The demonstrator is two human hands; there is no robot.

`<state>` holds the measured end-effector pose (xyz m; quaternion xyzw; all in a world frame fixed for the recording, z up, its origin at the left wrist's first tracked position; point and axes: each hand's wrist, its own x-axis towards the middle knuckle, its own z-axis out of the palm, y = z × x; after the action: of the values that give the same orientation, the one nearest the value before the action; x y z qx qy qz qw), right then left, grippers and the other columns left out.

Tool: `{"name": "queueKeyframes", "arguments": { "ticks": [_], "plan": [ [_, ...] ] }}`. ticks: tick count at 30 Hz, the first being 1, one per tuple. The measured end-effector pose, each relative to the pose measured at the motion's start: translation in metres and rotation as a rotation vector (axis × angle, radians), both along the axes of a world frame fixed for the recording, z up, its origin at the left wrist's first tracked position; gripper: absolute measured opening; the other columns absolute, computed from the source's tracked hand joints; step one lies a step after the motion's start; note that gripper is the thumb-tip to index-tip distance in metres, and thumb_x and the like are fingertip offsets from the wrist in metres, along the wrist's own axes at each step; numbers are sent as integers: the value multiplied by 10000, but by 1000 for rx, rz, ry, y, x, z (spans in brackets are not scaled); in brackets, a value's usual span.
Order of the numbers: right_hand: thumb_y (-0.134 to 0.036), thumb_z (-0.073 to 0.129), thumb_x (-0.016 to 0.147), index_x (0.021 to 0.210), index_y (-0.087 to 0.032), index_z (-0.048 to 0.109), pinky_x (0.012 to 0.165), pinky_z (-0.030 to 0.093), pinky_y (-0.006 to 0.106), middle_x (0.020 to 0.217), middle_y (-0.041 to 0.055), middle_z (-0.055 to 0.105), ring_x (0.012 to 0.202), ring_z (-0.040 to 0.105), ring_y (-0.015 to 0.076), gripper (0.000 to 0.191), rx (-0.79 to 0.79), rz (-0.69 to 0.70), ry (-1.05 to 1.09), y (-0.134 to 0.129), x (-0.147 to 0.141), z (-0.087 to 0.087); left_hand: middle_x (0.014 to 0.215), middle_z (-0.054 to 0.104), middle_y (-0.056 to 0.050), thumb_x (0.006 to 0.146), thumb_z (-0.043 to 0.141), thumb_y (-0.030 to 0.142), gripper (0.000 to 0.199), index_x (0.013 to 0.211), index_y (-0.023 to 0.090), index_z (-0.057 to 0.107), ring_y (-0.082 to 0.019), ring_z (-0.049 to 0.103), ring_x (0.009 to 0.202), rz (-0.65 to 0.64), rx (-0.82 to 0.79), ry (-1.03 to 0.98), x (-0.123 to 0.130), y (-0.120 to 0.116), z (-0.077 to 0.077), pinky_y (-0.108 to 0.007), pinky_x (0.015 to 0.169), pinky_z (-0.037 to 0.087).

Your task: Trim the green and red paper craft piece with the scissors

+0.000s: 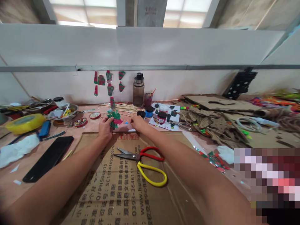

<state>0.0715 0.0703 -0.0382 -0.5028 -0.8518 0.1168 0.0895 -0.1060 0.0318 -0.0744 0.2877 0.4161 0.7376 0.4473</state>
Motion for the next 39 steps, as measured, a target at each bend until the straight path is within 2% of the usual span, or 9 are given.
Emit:
{"name": "queueKeyframes", "arguments": {
  "ticks": [3,6,12,17,21,25,31,36,39],
  "plan": [
    [-107,606,893,1044,-112,790,726,424,231,994,94,791,863,678,186,238,16,71,4,-3,4,-3,669,649,40,562,812,339,346,789,186,600,-98,564,516,37,6,16,0,0,0,-192,462,404],
    [-146,624,908,1036,-119,796,809,441,247,1035,110,793,916,673,206,216,27,153,-6,-7,0,-6,643,626,53,548,805,346,354,774,192,581,-88,515,478,76,6,12,0,0,1,-192,427,368],
    [-110,591,913,1171,-134,788,990,431,251,1238,121,760,1129,655,216,325,57,245,-16,-4,-14,-6,641,619,54,562,791,344,339,759,193,560,-75,496,477,61,13,40,-2,0,0,-181,439,344],
    [-113,577,893,1049,-137,825,870,470,258,1104,109,795,1013,690,224,294,80,117,-49,-3,1,0,626,605,57,542,804,353,366,756,193,554,-82,507,483,54,-8,30,-3,3,-2,-184,451,360],
    [-140,541,926,1107,-106,805,781,461,261,1085,151,793,950,709,230,321,93,-46,-99,-7,31,5,620,609,50,524,799,339,367,760,191,560,-96,519,480,65,-3,9,-2,5,-1,-196,438,372],
    [-184,634,900,1012,-104,816,768,459,261,1035,149,800,933,719,239,228,48,-114,-150,-10,49,2,601,592,53,568,789,308,323,746,194,545,-89,490,446,60,-5,13,0,2,2,-195,417,338],
    [-79,581,899,1090,-99,792,813,466,260,1092,141,794,990,717,233,285,37,-115,-88,-7,46,-6,609,602,51,603,776,271,276,743,186,554,-79,482,424,81,-15,16,1,-4,8,-197,425,331],
    [-213,690,922,1094,-145,794,799,475,226,1073,77,800,946,717,195,213,-3,52,17,-5,39,-8,605,602,53,584,775,286,300,745,194,540,-80,470,409,74,-41,24,1,-5,10,-199,405,309],
    [-177,735,884,1052,-146,805,814,483,234,1020,75,800,934,713,198,184,4,90,69,-6,38,-8,591,583,63,570,763,288,308,737,204,519,-76,449,399,74,-49,26,0,-5,10,-197,391,295]
  ]
}}
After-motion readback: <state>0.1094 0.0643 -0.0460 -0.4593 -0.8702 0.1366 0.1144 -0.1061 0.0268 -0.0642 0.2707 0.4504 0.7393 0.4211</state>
